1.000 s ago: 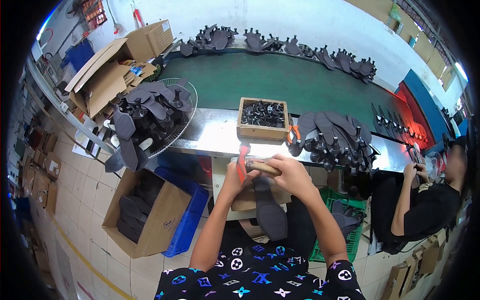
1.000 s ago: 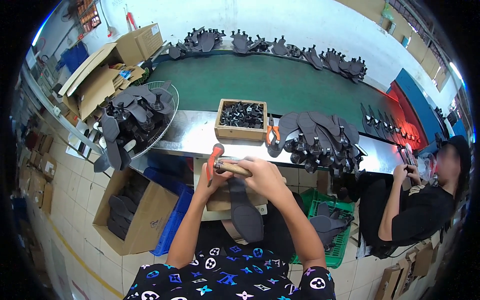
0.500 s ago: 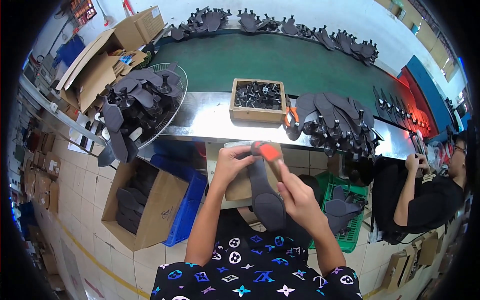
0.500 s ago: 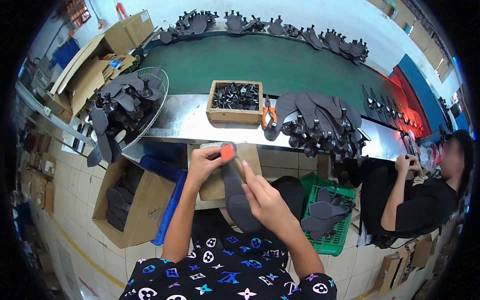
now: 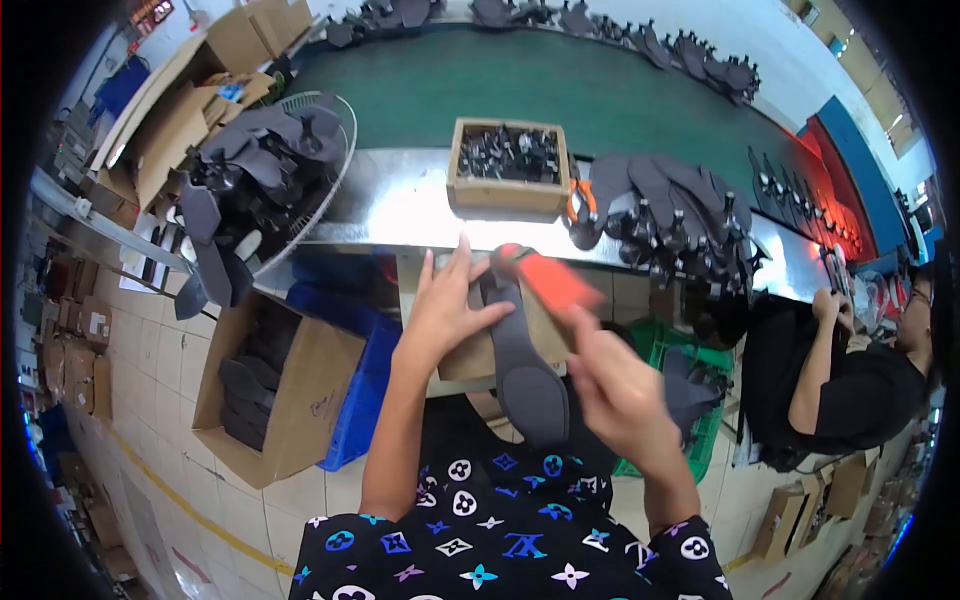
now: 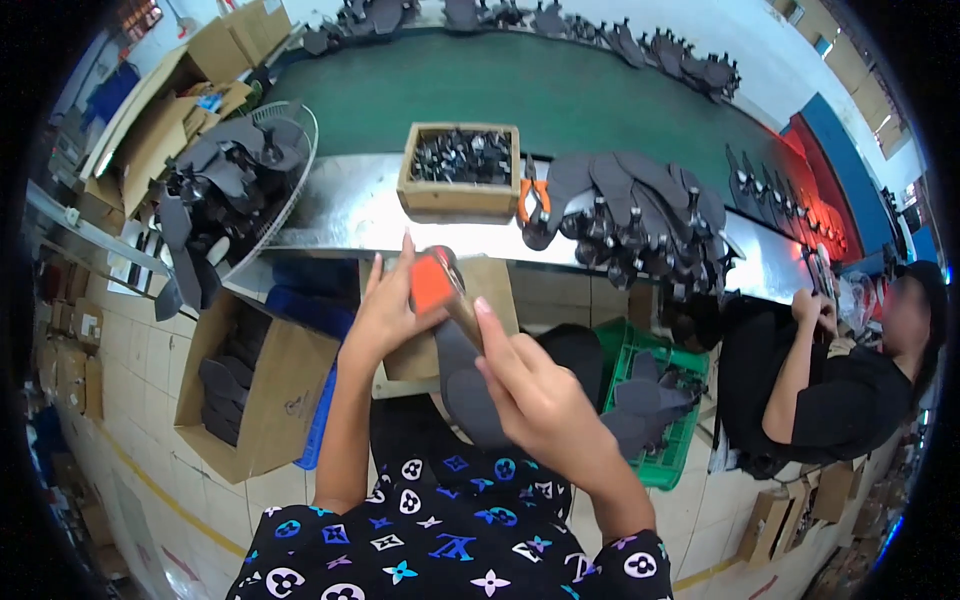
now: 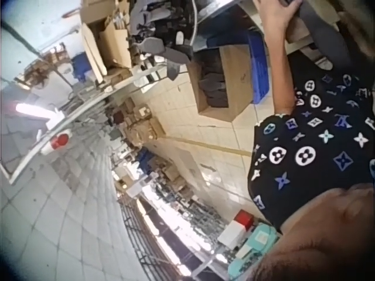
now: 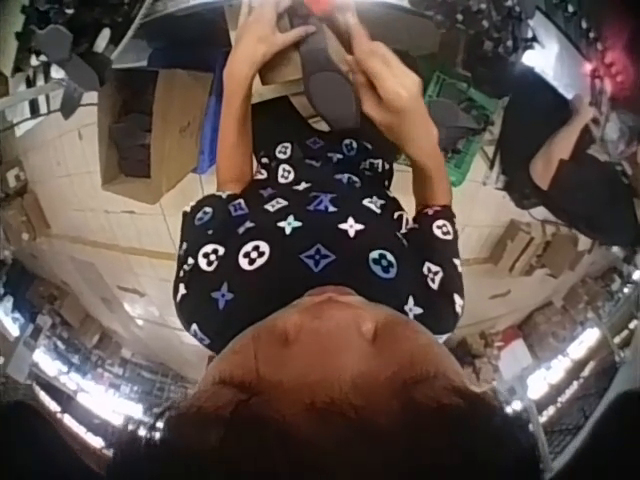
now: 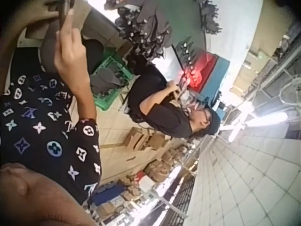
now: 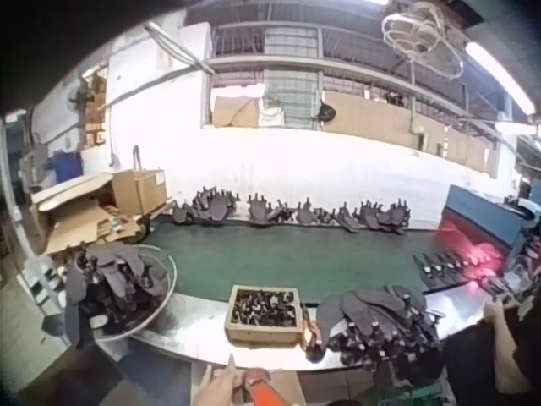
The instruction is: Processing shoe components using a hammer and manual assembly at a factory workbench.
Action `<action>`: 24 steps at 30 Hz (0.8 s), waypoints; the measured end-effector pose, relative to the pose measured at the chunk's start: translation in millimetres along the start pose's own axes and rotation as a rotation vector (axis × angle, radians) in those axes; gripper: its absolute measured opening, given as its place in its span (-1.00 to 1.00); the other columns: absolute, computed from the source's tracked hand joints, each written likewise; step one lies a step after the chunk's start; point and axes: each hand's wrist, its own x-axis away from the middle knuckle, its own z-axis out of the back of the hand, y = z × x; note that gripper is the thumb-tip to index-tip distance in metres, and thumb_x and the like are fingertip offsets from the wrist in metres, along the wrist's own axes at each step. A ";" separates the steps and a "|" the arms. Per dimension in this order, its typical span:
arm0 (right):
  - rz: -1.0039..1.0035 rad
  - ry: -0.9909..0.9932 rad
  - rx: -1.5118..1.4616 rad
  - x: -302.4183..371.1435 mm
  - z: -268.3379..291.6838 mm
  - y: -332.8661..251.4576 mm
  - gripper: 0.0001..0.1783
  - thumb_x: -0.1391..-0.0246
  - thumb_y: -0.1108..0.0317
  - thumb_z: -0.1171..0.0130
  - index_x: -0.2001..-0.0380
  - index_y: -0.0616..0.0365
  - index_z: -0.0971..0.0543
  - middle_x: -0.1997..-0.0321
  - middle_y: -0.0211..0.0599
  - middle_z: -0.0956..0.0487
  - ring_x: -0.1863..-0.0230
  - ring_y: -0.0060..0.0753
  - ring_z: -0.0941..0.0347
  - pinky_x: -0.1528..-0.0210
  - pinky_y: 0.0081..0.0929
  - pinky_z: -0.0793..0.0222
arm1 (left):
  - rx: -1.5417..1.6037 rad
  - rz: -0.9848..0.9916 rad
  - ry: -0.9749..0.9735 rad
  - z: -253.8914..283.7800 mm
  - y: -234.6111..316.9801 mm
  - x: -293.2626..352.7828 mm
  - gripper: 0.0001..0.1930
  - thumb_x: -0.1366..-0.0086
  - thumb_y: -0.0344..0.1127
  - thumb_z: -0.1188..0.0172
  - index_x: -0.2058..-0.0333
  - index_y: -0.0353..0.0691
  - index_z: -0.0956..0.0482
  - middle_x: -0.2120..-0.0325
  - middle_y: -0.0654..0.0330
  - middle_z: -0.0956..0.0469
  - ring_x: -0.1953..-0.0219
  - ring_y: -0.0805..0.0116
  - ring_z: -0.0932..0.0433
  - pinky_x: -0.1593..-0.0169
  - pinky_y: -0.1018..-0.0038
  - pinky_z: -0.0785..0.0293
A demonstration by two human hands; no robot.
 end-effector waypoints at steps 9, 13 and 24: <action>-0.133 -0.216 0.118 15.6 -8.1 43.9 -0.38 -0.18 0.59 -0.10 -0.33 0.27 -0.30 0.33 -0.04 -0.52 0.38 -0.07 -0.47 0.27 -0.39 -0.42 | -0.008 -0.081 0.091 -9.9 -1.3 -0.1 -0.51 -0.18 0.11 -0.27 -0.10 0.27 -0.60 -0.21 0.41 -0.47 -0.39 0.02 -0.20 -0.40 -0.32 0.47; -0.183 0.157 0.007 29.0 13.2 15.9 -0.47 -0.38 0.44 0.07 -0.38 0.24 -0.25 0.42 -0.35 -0.50 0.62 -0.78 -0.29 0.60 -0.76 -0.20 | -0.026 -0.136 0.115 -1.7 7.9 4.6 -0.53 -0.24 0.01 -0.23 -0.13 0.14 -0.58 -0.22 0.41 -0.46 -0.42 0.09 -0.15 -0.42 -0.23 0.55; 0.109 0.315 -0.478 19.8 45.5 -13.0 -0.52 -0.36 0.12 0.01 0.02 0.44 -0.42 0.47 -0.16 -0.50 0.68 -0.53 -0.34 0.67 -0.65 -0.23 | -0.129 -0.181 0.091 1.1 8.2 4.4 -0.27 -0.18 0.20 -0.23 -0.28 0.05 -0.40 -0.26 0.38 -0.41 -0.41 0.14 -0.17 -0.42 -0.28 0.49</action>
